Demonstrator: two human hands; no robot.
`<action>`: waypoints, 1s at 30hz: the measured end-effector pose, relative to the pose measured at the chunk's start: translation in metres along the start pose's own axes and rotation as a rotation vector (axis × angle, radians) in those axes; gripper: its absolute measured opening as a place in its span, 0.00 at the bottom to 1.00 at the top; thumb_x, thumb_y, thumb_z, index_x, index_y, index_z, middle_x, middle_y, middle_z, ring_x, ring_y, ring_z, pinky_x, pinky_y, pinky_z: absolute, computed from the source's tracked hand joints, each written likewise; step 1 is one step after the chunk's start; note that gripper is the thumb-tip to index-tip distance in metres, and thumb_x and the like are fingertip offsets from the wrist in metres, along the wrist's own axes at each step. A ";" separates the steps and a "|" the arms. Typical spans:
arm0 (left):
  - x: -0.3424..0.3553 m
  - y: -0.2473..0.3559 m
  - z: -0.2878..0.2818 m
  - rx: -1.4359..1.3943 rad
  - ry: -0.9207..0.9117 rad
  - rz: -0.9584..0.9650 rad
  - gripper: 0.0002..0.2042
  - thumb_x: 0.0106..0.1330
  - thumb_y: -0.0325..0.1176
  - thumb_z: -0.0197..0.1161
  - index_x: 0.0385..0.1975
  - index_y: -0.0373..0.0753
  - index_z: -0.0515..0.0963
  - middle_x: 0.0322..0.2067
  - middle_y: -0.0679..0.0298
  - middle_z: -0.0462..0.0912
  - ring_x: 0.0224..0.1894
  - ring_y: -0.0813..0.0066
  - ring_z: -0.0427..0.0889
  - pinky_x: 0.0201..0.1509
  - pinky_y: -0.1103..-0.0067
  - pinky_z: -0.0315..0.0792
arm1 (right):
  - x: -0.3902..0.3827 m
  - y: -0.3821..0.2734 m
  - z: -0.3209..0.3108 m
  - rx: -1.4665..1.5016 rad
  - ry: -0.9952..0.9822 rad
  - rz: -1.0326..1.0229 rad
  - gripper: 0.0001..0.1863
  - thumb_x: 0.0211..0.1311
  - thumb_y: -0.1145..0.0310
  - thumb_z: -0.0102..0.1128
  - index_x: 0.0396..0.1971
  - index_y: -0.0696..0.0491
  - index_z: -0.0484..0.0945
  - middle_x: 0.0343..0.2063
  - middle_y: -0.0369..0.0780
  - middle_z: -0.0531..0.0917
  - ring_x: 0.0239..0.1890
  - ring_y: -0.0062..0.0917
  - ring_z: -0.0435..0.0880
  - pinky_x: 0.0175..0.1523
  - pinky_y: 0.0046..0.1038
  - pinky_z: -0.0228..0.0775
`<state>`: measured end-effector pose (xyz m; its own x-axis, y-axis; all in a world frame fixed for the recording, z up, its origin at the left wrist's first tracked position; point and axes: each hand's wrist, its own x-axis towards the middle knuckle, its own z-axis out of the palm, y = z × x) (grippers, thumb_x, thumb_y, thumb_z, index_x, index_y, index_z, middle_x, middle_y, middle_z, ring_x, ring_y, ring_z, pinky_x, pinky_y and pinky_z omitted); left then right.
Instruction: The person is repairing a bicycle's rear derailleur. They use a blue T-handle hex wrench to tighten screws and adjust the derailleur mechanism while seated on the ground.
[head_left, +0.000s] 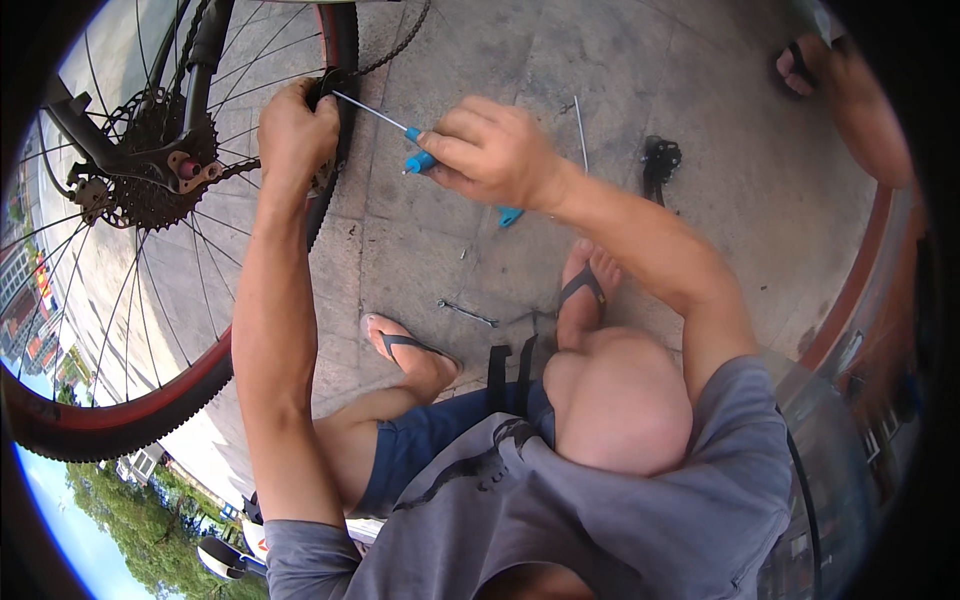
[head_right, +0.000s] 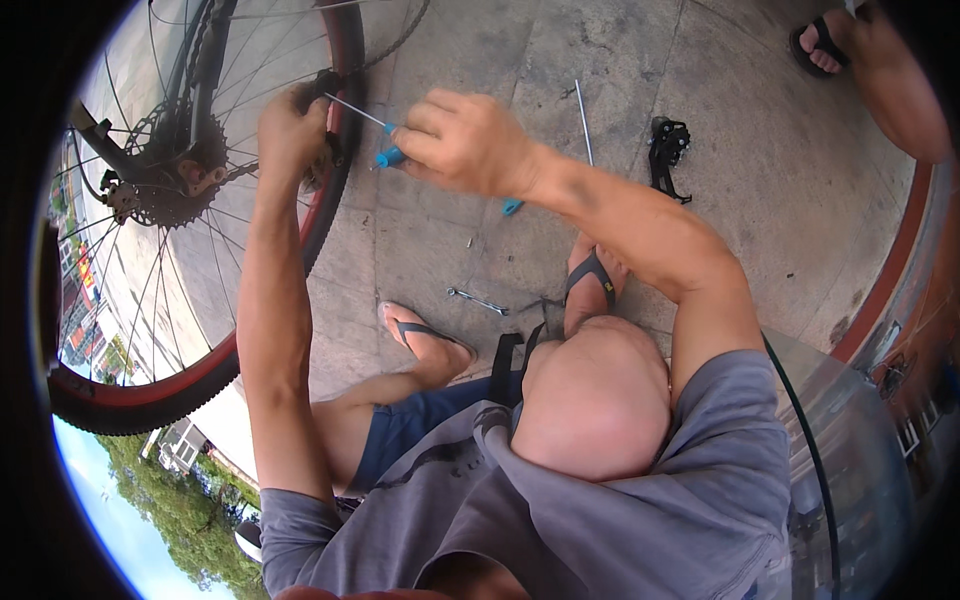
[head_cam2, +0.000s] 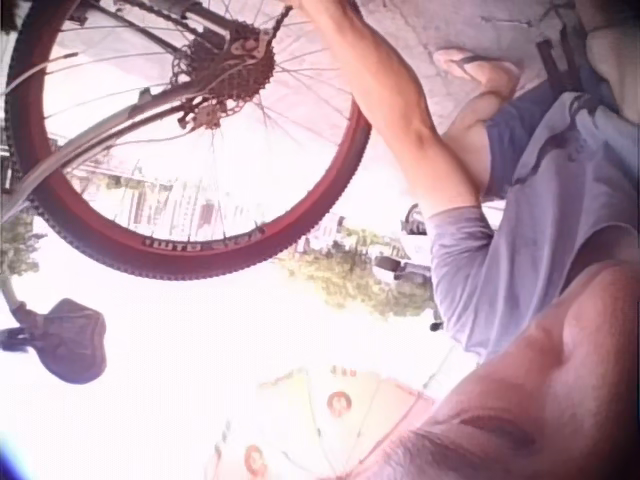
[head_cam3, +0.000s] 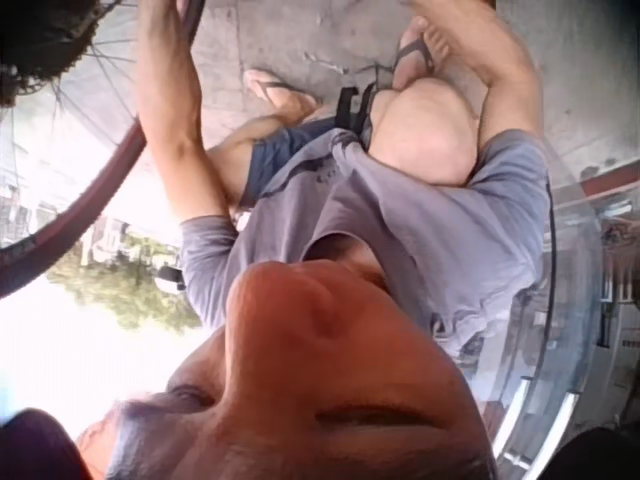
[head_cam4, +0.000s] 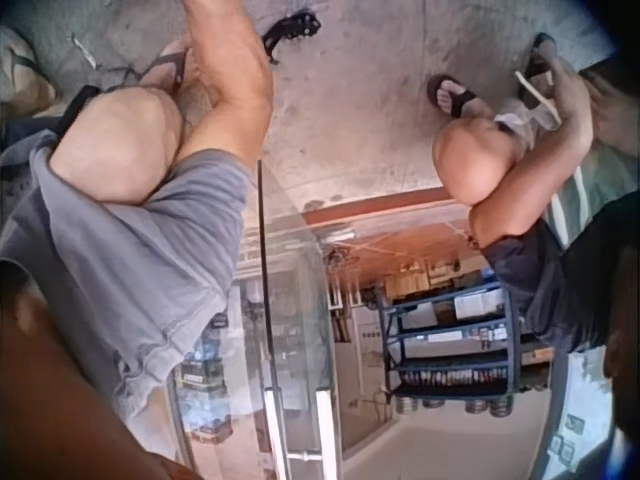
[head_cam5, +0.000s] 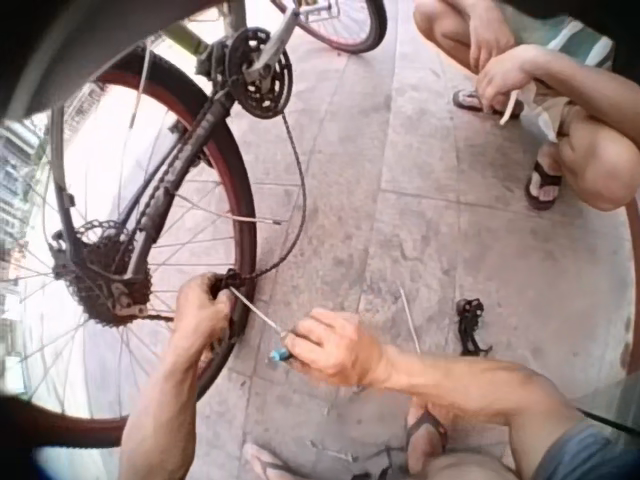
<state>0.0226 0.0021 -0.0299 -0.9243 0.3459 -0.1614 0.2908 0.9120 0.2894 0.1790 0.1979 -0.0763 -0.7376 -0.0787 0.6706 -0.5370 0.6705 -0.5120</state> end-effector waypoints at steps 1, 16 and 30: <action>0.001 0.000 0.001 0.021 0.015 0.003 0.16 0.62 0.38 0.60 0.46 0.40 0.82 0.37 0.50 0.86 0.42 0.51 0.84 0.49 0.66 0.76 | 0.002 0.004 -0.002 0.103 0.008 0.100 0.12 0.43 0.64 0.72 0.30 0.47 0.82 0.28 0.34 0.78 0.30 0.29 0.78 0.31 0.28 0.74; -0.003 0.007 -0.003 0.080 -0.122 -0.067 0.15 0.60 0.36 0.62 0.46 0.39 0.82 0.38 0.48 0.85 0.43 0.49 0.83 0.50 0.65 0.75 | 0.007 0.014 0.007 0.427 0.004 0.148 0.13 0.45 0.63 0.69 0.24 0.51 0.72 0.25 0.37 0.72 0.30 0.34 0.75 0.32 0.35 0.70; -0.099 0.063 0.047 -1.754 -0.035 -0.711 0.46 0.62 0.64 0.60 0.64 0.26 0.59 0.59 0.45 0.69 0.59 0.62 0.72 0.60 0.70 0.69 | 0.013 -0.005 0.016 0.534 0.054 0.215 0.17 0.47 0.66 0.72 0.37 0.52 0.76 0.38 0.43 0.80 0.37 0.41 0.82 0.38 0.36 0.75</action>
<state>0.1442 0.0357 -0.0404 -0.7315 0.0824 -0.6769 -0.6573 -0.3493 0.6678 0.1657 0.1822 -0.0740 -0.8385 0.0653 0.5410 -0.5200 0.2005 -0.8303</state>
